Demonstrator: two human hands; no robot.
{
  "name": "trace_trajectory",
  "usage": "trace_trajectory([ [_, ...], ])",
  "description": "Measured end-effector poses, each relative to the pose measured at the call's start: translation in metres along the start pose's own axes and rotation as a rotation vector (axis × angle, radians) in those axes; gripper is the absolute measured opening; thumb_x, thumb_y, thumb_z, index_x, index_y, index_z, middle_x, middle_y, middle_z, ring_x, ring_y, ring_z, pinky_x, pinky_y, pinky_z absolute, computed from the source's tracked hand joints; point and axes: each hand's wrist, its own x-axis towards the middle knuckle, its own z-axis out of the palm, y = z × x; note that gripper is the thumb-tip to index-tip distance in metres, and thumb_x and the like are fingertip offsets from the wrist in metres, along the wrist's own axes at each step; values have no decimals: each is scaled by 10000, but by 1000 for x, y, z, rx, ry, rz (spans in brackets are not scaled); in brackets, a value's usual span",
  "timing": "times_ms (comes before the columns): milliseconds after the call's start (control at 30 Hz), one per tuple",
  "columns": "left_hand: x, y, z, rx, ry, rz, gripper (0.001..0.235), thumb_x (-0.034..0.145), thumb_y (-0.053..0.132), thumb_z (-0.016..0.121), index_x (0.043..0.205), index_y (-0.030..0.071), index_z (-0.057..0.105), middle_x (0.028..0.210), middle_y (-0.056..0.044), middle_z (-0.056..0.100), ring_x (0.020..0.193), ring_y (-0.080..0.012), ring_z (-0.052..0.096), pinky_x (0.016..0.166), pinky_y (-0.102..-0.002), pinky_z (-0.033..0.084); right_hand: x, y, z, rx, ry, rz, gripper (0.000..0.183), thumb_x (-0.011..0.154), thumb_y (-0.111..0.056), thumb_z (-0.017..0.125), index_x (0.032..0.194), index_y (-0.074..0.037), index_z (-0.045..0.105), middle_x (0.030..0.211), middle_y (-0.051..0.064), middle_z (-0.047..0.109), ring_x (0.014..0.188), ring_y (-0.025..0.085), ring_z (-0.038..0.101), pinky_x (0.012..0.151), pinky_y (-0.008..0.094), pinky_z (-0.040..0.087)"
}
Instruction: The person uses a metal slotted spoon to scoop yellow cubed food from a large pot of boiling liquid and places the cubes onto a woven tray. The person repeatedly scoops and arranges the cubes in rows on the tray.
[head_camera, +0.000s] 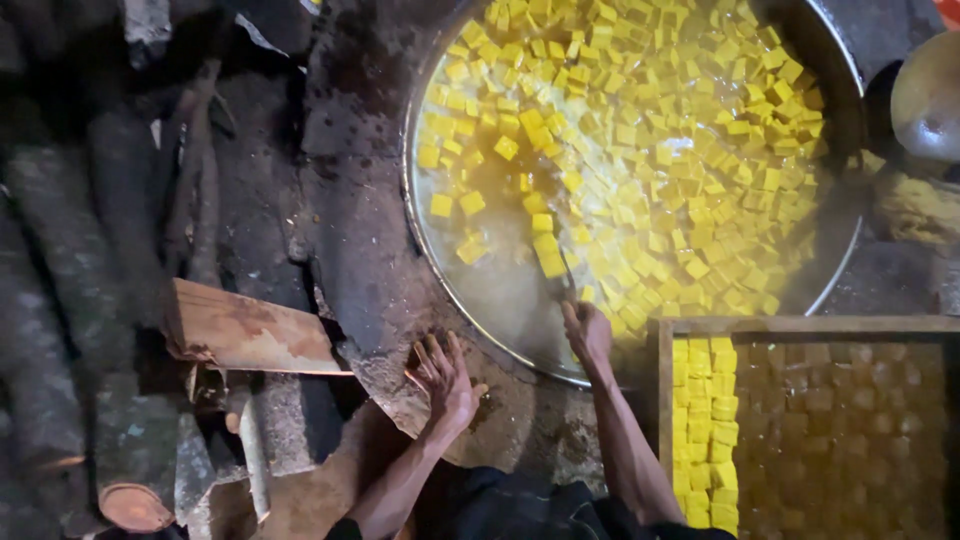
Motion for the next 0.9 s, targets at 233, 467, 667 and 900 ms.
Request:
trace_trajectory([
  [233,-4,1,-3,-17,5,42,1247,736,402,888,1579,13,54,1606,-360,-46,1466,-610,-37,1023,-891,88,-27,25,0,9,-19,28,448,961,-431,659,967,9,743,715,100,733,609,192,724,628,361,563],
  [467,0,0,3,15,0,32,1246,749,419,883,1595,35,54,1608,-354,-28,1478,-594,-37,1036,-894,65,23,23,21,-207,224,-404,426,932,-447,717,1086,-51,747,866,175,735,783,388,699,674,466,534],
  [667,2,-3,5,24,12,45,1249,739,428,890,1590,33,66,1605,-372,-9,1474,-605,-17,1022,-888,100,35,-4,28,-155,10,-211,463,957,-514,659,976,-56,729,766,156,728,764,358,717,734,475,535],
  [900,-3,-6,3,-19,50,65,1245,732,392,904,1589,37,74,1604,-364,2,1477,-609,-14,1027,-879,112,15,-24,27,-19,-68,-174,446,952,-469,634,896,-38,734,680,117,718,618,260,714,649,408,543],
])
